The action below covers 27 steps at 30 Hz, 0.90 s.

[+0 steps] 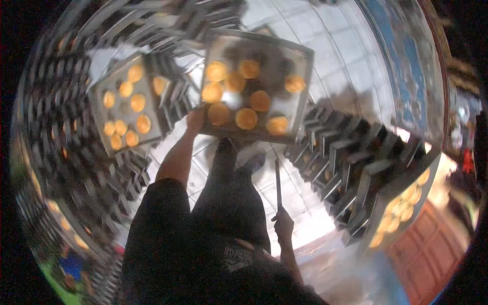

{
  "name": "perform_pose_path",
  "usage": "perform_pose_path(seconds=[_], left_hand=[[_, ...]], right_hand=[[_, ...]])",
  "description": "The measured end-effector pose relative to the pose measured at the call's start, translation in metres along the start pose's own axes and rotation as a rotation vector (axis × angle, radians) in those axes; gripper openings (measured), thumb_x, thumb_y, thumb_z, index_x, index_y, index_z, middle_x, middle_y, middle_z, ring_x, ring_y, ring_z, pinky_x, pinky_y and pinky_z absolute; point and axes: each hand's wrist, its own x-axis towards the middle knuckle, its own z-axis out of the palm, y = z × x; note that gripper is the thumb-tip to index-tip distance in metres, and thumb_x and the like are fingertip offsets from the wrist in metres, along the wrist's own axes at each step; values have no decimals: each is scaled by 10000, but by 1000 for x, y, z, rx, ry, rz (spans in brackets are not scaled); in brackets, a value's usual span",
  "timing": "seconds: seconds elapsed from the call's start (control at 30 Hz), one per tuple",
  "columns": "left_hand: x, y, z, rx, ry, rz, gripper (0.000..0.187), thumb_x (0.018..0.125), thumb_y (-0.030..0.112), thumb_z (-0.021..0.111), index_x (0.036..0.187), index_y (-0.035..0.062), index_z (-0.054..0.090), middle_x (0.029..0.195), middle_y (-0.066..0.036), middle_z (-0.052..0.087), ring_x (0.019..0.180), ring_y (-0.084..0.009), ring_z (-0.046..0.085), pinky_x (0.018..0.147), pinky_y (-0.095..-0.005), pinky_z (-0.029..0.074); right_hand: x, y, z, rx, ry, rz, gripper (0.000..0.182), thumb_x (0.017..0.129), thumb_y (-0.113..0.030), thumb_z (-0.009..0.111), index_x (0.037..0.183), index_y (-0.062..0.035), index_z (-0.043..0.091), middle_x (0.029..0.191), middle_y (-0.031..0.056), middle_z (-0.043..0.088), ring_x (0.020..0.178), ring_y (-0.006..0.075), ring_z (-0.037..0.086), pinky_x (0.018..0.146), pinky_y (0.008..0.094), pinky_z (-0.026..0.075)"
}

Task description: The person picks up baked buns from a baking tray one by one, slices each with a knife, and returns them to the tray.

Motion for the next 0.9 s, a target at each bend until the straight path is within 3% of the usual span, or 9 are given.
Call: perform_pose_path(seconds=[0.07, 0.23, 0.5, 0.53, 0.63, 0.7, 0.77, 0.87, 0.9], left_hand=[[-40, 48, -56, 134, -88, -104, 505, 923, 171, 581, 1417, 125, 487, 944, -127, 630, 781, -305, 644, 632, -436, 534], [-99, 86, -162, -722, 120, -635, 415, 898, 402, 596, 967, 6, 702, 860, -270, 694, 875, -453, 675, 801, -515, 511], [-341, 23, -171, -785, 460, -660, 274, 833, 262, 604, 837, 6, 703, 796, -224, 700, 689, -367, 673, 643, -459, 505], [-363, 3, -165, -780, 489, -670, 274, 833, 262, 604, 837, 6, 703, 796, -224, 700, 689, -367, 673, 643, -459, 505], [-405, -37, -164, -250, 455, -544, 244, 833, 223, 601, 778, -4, 670, 707, -188, 661, 608, -298, 638, 569, -438, 471], [-410, -53, -199, -1380, 630, -1089, 238, 844, 190, 587, 716, -6, 630, 656, -164, 617, 564, -247, 593, 528, -429, 446], [-399, -90, -186, -1431, 677, -1108, 281, 854, 214, 577, 693, -13, 614, 657, -173, 615, 549, -274, 571, 548, -433, 454], [-370, -152, -164, -1146, 723, -1170, 397, 881, 313, 576, 762, -57, 656, 757, -246, 666, 723, -357, 655, 701, -469, 493], [-356, -183, -151, -1140, 691, -1162, 397, 881, 313, 576, 762, -57, 656, 757, -246, 666, 723, -357, 655, 701, -469, 493]], right_hand=[[4, -17, -27, -223, 51, -158, 402, 998, -255, 589, 1347, -57, 607, 740, 71, 670, 452, 47, 467, 388, 223, 319], [-28, -35, -15, -147, 50, -233, 367, 993, -260, 595, 1288, -44, 630, 724, 76, 667, 453, 44, 497, 383, 228, 333], [-8, 0, -55, 172, -176, -281, 227, 1007, -180, 561, 1102, 12, 638, 743, 78, 675, 484, 78, 526, 402, 222, 362], [-18, -1, -43, -249, -52, -678, 278, 997, -232, 584, 1095, 25, 627, 755, 85, 685, 557, 131, 598, 482, 271, 446], [8, 20, -54, -202, -146, -603, 297, 968, -236, 635, 1102, 27, 602, 764, 79, 689, 599, 175, 624, 539, 317, 486], [44, 41, -61, -879, 118, -1223, 301, 937, -198, 675, 1111, 30, 583, 732, 49, 661, 602, 192, 617, 551, 343, 495], [-3, -4, -33, -1249, 212, -1795, 252, 932, -158, 688, 1103, -6, 583, 703, 31, 630, 539, 164, 584, 478, 311, 459], [-17, 0, -4, -986, 45, -1390, 225, 975, -149, 642, 1166, -34, 618, 692, 30, 620, 457, 119, 522, 390, 263, 374], [-25, 5, 6, -525, -221, -785, 235, 990, -149, 622, 1194, -32, 634, 681, 27, 613, 443, 104, 509, 372, 249, 360]])
